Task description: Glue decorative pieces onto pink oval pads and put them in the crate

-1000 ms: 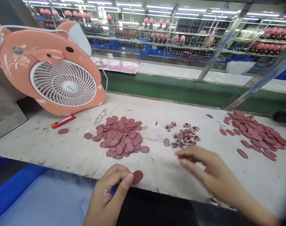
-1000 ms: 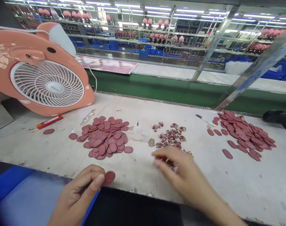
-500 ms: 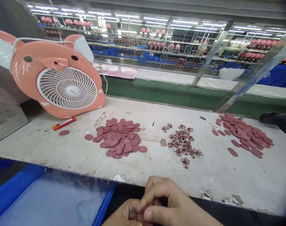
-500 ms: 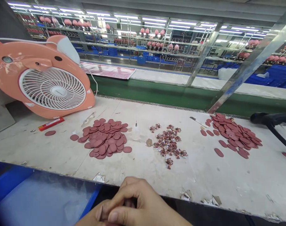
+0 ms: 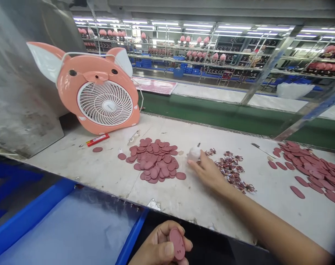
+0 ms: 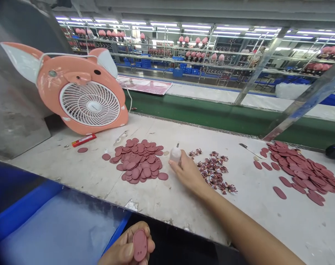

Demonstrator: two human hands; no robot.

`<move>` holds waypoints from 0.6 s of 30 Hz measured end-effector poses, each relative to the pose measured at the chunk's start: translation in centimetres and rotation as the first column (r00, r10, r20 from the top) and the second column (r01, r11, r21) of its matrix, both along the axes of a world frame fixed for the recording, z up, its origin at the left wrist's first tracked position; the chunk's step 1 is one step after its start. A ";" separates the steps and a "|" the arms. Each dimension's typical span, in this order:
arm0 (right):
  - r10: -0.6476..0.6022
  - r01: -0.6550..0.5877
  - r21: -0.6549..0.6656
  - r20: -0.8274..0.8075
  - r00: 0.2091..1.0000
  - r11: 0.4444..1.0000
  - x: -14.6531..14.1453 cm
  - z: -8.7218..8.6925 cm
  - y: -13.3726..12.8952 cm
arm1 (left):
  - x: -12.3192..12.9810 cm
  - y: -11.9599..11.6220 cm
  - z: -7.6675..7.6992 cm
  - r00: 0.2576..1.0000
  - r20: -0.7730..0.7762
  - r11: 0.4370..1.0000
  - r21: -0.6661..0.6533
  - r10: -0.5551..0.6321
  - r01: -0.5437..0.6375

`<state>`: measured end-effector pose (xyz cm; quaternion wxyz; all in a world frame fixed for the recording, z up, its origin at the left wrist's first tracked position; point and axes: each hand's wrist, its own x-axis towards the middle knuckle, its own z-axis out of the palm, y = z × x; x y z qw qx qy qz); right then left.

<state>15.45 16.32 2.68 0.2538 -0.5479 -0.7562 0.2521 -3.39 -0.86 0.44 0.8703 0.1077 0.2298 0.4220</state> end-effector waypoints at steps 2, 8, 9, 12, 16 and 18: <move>0.007 -0.007 -0.022 -0.022 1.000 1.000 0.9 1.6 -1.9 | -0.3 0.0 0.1 0.999 -0.010 0.999 0.004 0.054 -0.053; 0.016 -0.019 -0.021 -0.133 0.991 1.000 5.6 4.2 -10.4 | -0.3 0.3 0.6 0.982 -0.060 0.984 0.036 0.178 -0.176; -0.021 0.018 -0.021 -0.196 0.980 1.000 6.3 3.8 -11.7 | -0.2 0.4 0.7 0.979 -0.076 0.982 0.032 0.187 -0.185; -0.211 0.156 -0.152 -0.492 0.844 0.976 7.7 1.9 -14.8 | 0.4 0.5 0.9 0.973 -0.126 0.981 0.012 0.195 -0.195; -0.310 0.087 -0.317 -0.770 0.558 0.944 6.8 -0.3 -16.5 | 1.3 0.6 1.4 0.962 -0.184 0.979 0.012 0.202 -0.203; -0.334 0.052 -0.360 -0.791 0.513 0.931 5.8 -0.6 -16.7 | 1.7 0.5 1.6 0.953 -0.216 0.977 0.028 0.212 -0.211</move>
